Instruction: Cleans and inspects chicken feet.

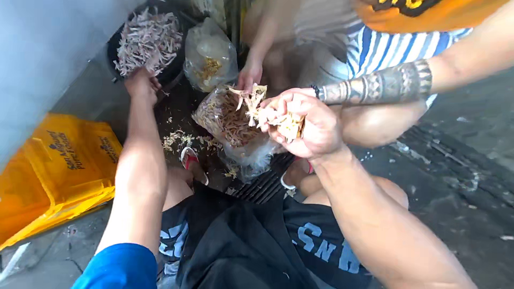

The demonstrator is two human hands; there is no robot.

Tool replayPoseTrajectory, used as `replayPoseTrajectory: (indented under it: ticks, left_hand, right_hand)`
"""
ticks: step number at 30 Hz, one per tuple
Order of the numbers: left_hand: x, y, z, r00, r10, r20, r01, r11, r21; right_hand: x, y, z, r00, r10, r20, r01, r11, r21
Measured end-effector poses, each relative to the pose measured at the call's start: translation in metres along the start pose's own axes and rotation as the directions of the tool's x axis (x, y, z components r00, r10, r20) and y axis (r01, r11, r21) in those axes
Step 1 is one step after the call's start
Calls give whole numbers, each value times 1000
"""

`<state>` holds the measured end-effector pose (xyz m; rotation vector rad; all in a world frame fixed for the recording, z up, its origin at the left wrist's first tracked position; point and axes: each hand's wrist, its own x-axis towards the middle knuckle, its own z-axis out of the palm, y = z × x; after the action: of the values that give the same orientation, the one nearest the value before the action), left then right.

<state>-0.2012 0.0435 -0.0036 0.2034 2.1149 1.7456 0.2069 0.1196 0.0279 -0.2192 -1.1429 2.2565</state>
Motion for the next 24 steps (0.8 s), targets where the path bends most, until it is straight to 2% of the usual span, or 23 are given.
replayPoseTrajectory:
  ticks: [1, 2, 3, 5, 7, 9, 11, 13, 15, 18, 19, 21, 22, 23, 24]
  left_hand:
    - [6, 16, 1, 999, 50, -17, -49, 998, 28]
    - [7, 25, 3, 996, 89, -27, -84, 985, 149]
    - [3, 28, 9, 994, 111, -16, -100, 943, 318]
    - [-11, 9, 21, 990, 76, 119, -133, 791, 598]
    - [-23, -37, 37, 944, -99, 315, -142, 739, 658]
    - [-37, -103, 60, 883, -272, 382, -79, 717, 692]
    - [-59, -170, 81, 818, -374, 437, -90, 668, 739]
    - [-85, -228, 100, 750, -399, 527, -202, 620, 758]
    - [-111, -269, 120, 687, -398, 608, -363, 537, 761]
    - [-136, -315, 148, 590, -362, 722, -571, 445, 690]
    - [-140, -322, 154, 570, -318, 757, -630, 423, 652]
    - [-145, -321, 164, 533, -301, 791, -697, 373, 612]
    - [-146, -319, 168, 524, -303, 796, -711, 359, 605]
    - [-146, -316, 173, 519, -310, 797, -724, 337, 602]
    - [-143, -320, 178, 516, -298, 803, -743, 311, 593]
  right_hand:
    - [1, -2, -1, 999, -25, -21, 25, 1000, 14]
    - [3, -5, -1, 997, -57, -43, 58, 998, 36]
    - [4, -8, 0, 993, -91, -72, 94, 995, 43]
    - [5, -14, 4, 978, -132, -161, 137, 990, 20]
    - [5, -20, 4, 960, -173, -218, 176, 984, -8]
    - [1, -26, 2, 954, -215, -208, 215, 976, -24]
    - [-5, -33, 1, 954, -227, -197, 229, 973, -11]
    - [-16, -38, -4, 961, -209, -178, 213, 977, 4]
    - [-28, -42, -16, 969, -173, -175, 185, 981, 51]
    - [-36, -43, -34, 989, -14, -148, 28, 995, 97]
    - [-31, -42, -32, 983, 59, -176, -49, 997, 63]
    - [-5, -33, -27, 964, 160, -212, -211, 945, -249]
    - [7, -25, -36, 972, 199, -127, -236, 831, -504]
    - [21, -20, -43, 954, 298, -35, -233, 661, -713]
    - [41, -17, -28, 897, 433, -91, -317, 485, -815]
